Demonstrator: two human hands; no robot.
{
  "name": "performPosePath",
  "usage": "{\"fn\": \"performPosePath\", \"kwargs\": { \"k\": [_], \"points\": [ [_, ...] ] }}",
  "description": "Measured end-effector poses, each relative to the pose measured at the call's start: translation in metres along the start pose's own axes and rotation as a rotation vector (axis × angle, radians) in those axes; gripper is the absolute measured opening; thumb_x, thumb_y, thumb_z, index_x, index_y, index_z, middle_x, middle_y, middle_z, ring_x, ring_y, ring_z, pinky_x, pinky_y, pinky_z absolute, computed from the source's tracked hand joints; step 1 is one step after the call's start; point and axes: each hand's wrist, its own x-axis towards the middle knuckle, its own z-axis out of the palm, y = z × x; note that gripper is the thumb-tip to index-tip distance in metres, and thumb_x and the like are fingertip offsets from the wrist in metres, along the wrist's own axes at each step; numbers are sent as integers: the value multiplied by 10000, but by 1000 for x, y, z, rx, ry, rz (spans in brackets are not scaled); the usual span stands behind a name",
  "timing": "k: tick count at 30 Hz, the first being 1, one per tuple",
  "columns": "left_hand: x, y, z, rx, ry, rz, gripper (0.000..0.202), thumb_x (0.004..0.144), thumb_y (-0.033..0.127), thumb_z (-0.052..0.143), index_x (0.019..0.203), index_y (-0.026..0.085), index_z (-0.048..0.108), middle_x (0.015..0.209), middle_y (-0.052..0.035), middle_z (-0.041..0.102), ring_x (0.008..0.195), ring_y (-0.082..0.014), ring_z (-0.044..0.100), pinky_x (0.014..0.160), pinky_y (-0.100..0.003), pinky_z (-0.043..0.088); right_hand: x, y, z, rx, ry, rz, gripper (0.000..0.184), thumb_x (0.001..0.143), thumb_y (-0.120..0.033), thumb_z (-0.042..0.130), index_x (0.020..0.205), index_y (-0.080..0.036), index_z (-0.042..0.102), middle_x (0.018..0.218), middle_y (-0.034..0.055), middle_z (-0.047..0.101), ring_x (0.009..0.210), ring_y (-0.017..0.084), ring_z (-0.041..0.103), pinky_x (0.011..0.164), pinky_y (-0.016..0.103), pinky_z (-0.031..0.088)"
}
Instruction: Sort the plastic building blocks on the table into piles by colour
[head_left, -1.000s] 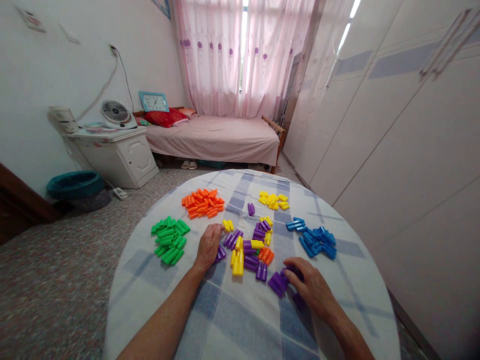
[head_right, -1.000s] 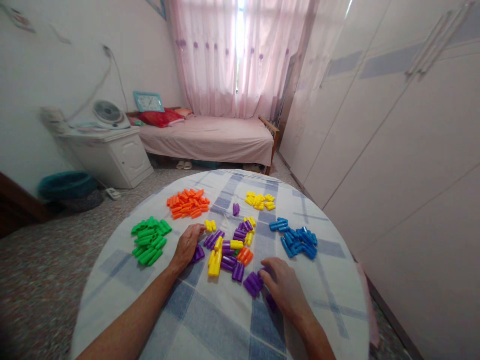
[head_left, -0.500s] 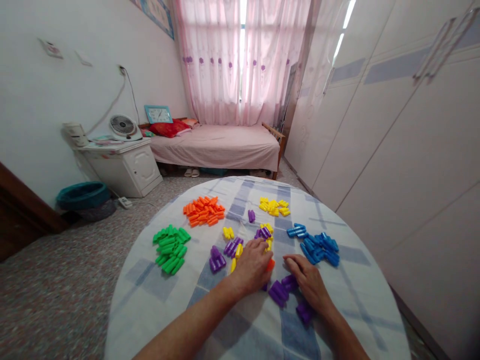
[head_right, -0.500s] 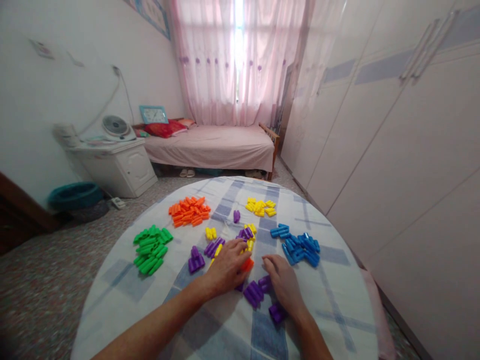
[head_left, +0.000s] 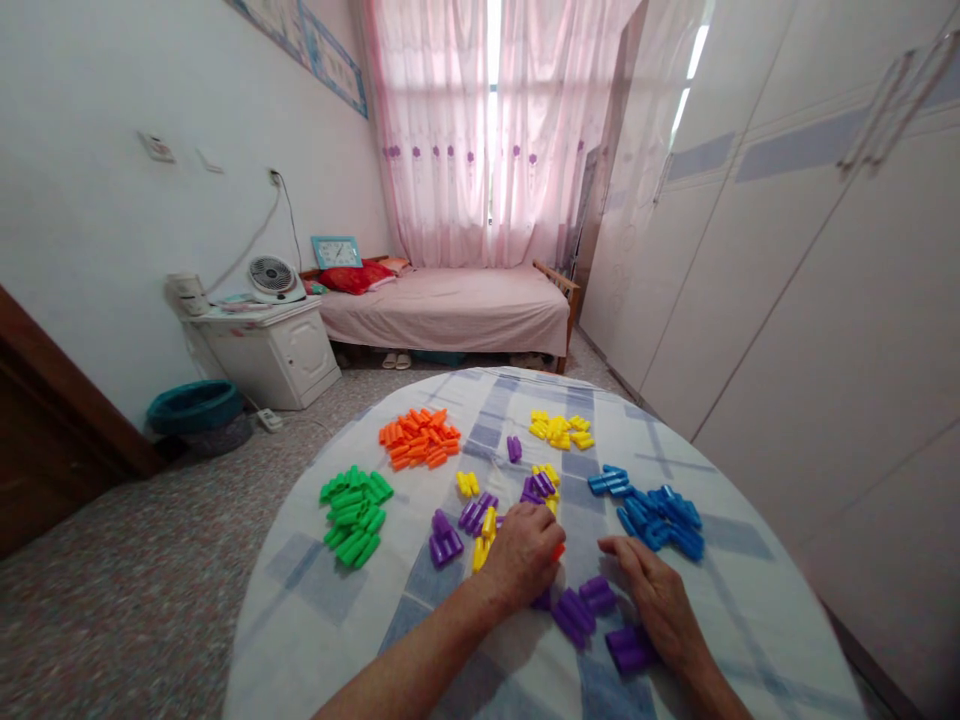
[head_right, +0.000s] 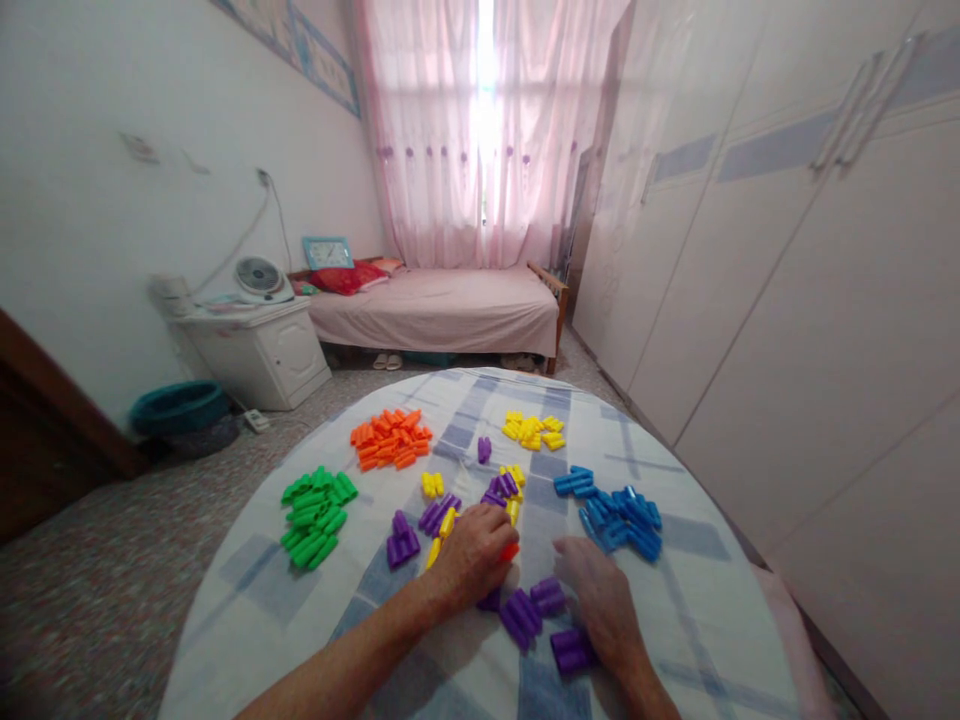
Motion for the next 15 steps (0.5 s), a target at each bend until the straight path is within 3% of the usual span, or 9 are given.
{"fn": "performPosePath", "kwargs": {
  "k": [3,6,11,15],
  "points": [
    [-3,-5,-6,-238,91,-47,172,710,149,629,873,187,591,979,-60,590,941,-194,537,823,-305,460,1,2,2,83,-20,26,494,765,-647,487,887,-219,704,971,86,701,920,256,642,799,355,513],
    [-5,-21,-19,-427,274,-171,154,710,127,605,846,192,574,919,-33,582,893,-164,550,815,-283,466,1,0,5,154,-26,70,522,778,-665,454,883,-218,701,976,88,698,922,256,642,812,379,513],
    [1,-92,-58,-326,538,-385,141,747,185,560,887,190,578,912,-32,576,878,-172,562,839,-328,478,3,-12,9,174,-50,142,558,820,-661,368,866,-215,699,945,83,702,868,241,650,805,389,516],
    [8,-146,-86,-147,624,-555,233,689,172,587,921,185,600,971,-77,594,1014,-248,538,962,-415,415,3,-18,13,178,-53,149,532,818,-643,398,858,-211,707,938,84,705,856,232,654,766,350,526]
  ]
}}
